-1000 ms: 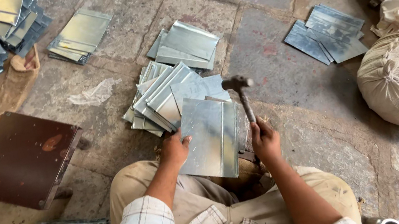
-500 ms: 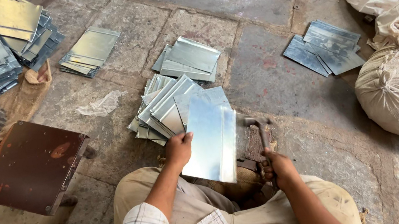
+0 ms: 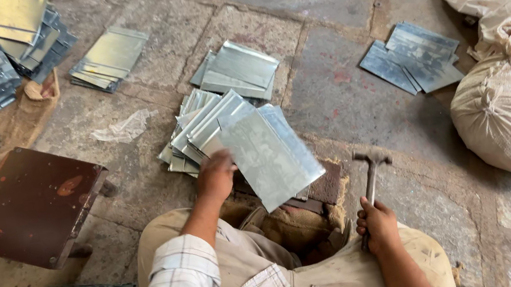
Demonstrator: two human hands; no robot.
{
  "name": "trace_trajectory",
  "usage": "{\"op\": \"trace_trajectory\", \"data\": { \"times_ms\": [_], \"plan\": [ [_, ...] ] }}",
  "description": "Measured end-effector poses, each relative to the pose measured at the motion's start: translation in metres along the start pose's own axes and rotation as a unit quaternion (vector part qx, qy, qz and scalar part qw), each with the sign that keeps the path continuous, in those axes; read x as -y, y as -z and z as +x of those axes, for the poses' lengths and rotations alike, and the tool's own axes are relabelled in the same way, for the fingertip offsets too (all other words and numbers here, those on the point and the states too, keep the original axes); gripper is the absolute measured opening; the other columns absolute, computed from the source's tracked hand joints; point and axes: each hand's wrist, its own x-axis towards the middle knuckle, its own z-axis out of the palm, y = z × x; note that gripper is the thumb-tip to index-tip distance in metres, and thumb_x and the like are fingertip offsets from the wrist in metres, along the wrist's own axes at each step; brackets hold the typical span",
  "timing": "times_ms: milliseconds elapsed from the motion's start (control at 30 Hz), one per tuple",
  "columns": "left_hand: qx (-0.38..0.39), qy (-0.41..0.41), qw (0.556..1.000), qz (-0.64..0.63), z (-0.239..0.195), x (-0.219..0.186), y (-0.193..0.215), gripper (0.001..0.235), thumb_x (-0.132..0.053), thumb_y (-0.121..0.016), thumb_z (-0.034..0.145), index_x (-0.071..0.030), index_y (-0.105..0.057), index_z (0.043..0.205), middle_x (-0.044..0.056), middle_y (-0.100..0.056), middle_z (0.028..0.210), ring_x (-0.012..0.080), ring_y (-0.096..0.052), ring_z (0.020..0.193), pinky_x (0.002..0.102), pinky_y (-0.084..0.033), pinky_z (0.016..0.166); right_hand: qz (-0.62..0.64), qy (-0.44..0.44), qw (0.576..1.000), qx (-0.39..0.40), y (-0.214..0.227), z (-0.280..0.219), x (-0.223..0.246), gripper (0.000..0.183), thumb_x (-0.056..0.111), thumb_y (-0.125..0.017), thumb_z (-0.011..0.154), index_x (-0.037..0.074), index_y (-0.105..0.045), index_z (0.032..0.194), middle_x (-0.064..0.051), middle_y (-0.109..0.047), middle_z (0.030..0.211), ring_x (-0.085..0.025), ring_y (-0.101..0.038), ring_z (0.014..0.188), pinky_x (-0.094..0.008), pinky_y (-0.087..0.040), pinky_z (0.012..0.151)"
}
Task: The person uses a hammer to flatten and straighten thin metal sheets by striking them against a small anvil while sitting on the floor.
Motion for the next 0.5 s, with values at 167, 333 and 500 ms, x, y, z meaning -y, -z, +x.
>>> {"op": "trace_trajectory", "data": {
  "times_ms": [167,333,500],
  "plan": [
    [0.210,0.650,0.690,-0.237,0.004,-0.020,-0.016,0.051,-0.050,-0.055,0.103,-0.002,-0.069,0.112,0.023,-0.074,0.116,0.0393,-0.075,0.105,0.052,-0.061,0.087,-0.048,0.148,0.987,0.037,-0.021,-0.039,0.019,0.019,0.019,-0.063,0.102,0.001,-0.058,0.104,-0.002,-0.050,0.067,-0.010,-0.041,0.045,-0.028,-0.031,0.037],
    [0.196,0.561,0.789,-0.154,-0.006,-0.032,-0.048,0.063,-0.053,-0.067,0.095,0.006,-0.063,0.114,0.028,-0.067,0.121,0.0401,-0.068,0.110,0.049,-0.057,0.087,-0.049,0.402,0.910,0.086,-0.040,-0.077,0.063,0.014,0.014,-0.061,0.105,0.001,-0.061,0.112,-0.005,-0.060,0.073,-0.011,-0.055,0.051,-0.027,-0.044,0.040],
    [0.068,0.460,0.881,-0.089,-0.029,-0.016,-0.099,0.056,-0.041,-0.065,0.094,0.005,-0.054,0.124,0.031,-0.059,0.125,0.0463,-0.064,0.108,0.051,-0.055,0.081,-0.060,0.677,0.725,0.110,-0.060,-0.123,0.154,0.016,0.002,-0.061,0.113,0.004,-0.056,0.128,-0.010,-0.066,0.090,-0.013,-0.064,0.062,-0.030,-0.053,0.054]
  ]
}}
